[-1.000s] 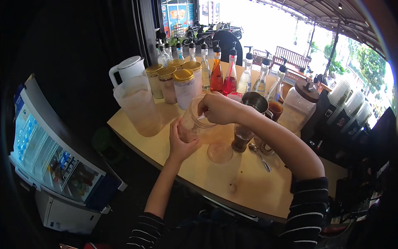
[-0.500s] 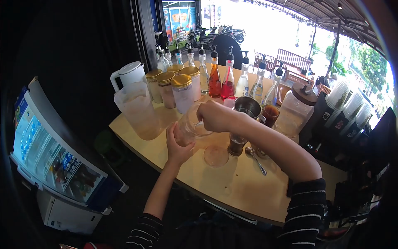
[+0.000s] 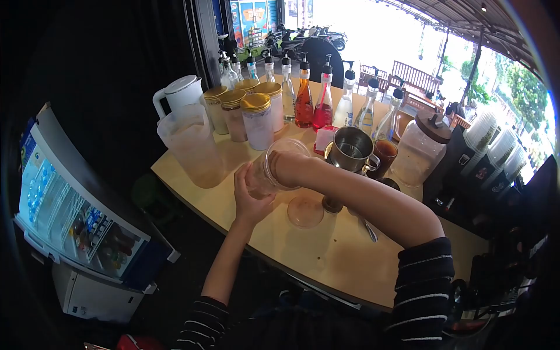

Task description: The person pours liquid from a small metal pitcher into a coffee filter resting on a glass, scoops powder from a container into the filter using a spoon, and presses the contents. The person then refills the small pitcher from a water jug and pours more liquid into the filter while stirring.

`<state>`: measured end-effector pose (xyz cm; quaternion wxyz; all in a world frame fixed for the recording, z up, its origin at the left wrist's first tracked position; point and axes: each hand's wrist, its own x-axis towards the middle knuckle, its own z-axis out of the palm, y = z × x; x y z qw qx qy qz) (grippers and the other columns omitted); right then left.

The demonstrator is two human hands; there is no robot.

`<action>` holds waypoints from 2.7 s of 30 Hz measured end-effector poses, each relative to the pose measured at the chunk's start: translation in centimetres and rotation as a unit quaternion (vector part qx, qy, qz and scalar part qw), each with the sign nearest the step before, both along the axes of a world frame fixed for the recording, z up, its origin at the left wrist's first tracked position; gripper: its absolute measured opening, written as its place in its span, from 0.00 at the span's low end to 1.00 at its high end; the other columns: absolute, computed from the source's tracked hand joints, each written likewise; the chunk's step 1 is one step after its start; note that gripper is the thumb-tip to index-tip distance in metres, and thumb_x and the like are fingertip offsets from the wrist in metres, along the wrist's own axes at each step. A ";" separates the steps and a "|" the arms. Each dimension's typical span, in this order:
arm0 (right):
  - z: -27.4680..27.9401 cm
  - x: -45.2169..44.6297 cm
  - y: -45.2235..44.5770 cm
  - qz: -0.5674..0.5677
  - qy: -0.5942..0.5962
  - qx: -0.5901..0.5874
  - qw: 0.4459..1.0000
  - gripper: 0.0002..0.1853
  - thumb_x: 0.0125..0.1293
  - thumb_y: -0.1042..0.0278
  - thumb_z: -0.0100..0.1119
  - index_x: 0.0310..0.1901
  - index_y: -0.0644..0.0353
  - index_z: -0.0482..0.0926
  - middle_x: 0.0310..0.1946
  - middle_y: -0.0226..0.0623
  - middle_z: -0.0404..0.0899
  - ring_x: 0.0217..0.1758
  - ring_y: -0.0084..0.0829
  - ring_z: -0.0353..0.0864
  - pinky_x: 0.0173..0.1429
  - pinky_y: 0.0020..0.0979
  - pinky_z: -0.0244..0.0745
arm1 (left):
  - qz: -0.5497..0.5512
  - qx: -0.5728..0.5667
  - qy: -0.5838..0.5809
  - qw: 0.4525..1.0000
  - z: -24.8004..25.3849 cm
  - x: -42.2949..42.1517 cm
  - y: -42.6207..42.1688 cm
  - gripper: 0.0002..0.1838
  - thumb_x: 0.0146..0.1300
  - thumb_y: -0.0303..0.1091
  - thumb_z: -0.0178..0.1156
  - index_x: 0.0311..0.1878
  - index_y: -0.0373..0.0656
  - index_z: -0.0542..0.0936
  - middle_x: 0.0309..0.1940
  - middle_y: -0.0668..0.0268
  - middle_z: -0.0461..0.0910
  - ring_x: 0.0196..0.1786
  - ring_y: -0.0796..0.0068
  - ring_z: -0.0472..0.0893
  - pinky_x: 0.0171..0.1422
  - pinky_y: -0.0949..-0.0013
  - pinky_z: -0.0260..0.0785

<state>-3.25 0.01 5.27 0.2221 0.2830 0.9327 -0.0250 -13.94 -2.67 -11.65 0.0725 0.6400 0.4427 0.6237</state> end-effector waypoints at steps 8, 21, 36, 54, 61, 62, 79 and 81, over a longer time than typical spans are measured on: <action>1.2 1.0 -1.2 -0.068 -0.035 0.052 0.996 0.18 0.62 0.48 0.54 0.42 0.53 0.82 0.32 0.32 0.81 0.31 0.27 0.79 0.33 0.32 0.70 | -0.013 -0.009 0.002 1.000 0.0 0.0 -0.2 0.45 0.37 0.22 0.71 0.64 0.37 0.62 0.59 0.54 0.64 0.63 0.54 0.68 0.69 0.59 0.63; -1.8 4.0 1.7 0.031 0.089 0.105 0.990 0.03 0.51 0.71 0.61 0.25 0.60 0.79 0.19 0.39 0.76 0.23 0.39 0.74 0.27 0.36 0.67 | -0.030 -0.010 0.000 1.000 0.0 -0.3 -0.3 0.48 0.35 0.21 0.72 0.64 0.40 0.61 0.59 0.54 0.64 0.64 0.54 0.67 0.69 0.59 0.62; 0.5 6.3 -0.3 -0.032 0.295 -0.013 0.955 0.15 0.47 0.86 0.49 0.36 0.66 0.82 0.34 0.43 0.79 0.41 0.39 0.80 0.46 0.33 0.74 | -0.037 -0.040 -0.016 0.998 -0.4 -0.4 0.0 0.49 0.34 0.22 0.73 0.64 0.39 0.61 0.60 0.54 0.64 0.64 0.53 0.66 0.69 0.58 0.60; 4.2 9.2 -0.1 -0.036 0.353 -0.055 0.933 0.15 0.51 0.78 0.51 0.39 0.65 0.83 0.32 0.39 0.81 0.37 0.31 0.79 0.44 0.31 0.74 | 0.003 -0.032 -0.004 0.999 -0.4 -0.1 0.0 0.49 0.34 0.24 0.74 0.65 0.38 0.60 0.59 0.53 0.64 0.64 0.52 0.65 0.69 0.56 0.60; 4.2 10.7 0.6 -0.070 0.384 -0.112 0.914 0.12 0.56 0.72 0.56 0.41 0.63 0.83 0.30 0.35 0.81 0.36 0.24 0.77 0.45 0.29 0.73 | 0.000 -0.049 -0.016 0.999 -0.6 0.0 0.2 0.48 0.34 0.26 0.75 0.62 0.38 0.61 0.57 0.54 0.66 0.61 0.56 0.68 0.65 0.58 0.62; 4.2 11.0 0.8 -0.069 0.409 -0.118 0.902 0.11 0.57 0.70 0.58 0.41 0.63 0.83 0.30 0.34 0.81 0.36 0.23 0.77 0.45 0.28 0.73 | -0.007 -0.047 -0.029 0.998 -0.4 0.1 0.2 0.47 0.34 0.26 0.76 0.61 0.38 0.62 0.56 0.54 0.66 0.60 0.57 0.69 0.65 0.59 0.63; 5.2 21.3 -5.0 -0.197 0.550 0.049 0.810 0.09 0.62 0.71 0.58 0.42 0.65 0.80 0.35 0.41 0.78 0.38 0.35 0.80 0.41 0.32 0.75 | -0.130 -0.166 -0.189 0.959 -1.4 0.2 0.9 0.46 0.35 0.26 0.78 0.60 0.39 0.62 0.52 0.58 0.71 0.55 0.68 0.75 0.58 0.64 0.70; 5.6 22.8 -6.4 -0.223 0.534 0.125 0.806 0.09 0.62 0.72 0.58 0.43 0.65 0.79 0.34 0.41 0.77 0.36 0.35 0.79 0.39 0.32 0.74 | -0.147 -0.173 -0.199 0.953 -1.4 0.1 1.1 0.45 0.37 0.24 0.77 0.60 0.38 0.62 0.52 0.59 0.72 0.55 0.69 0.75 0.59 0.66 0.70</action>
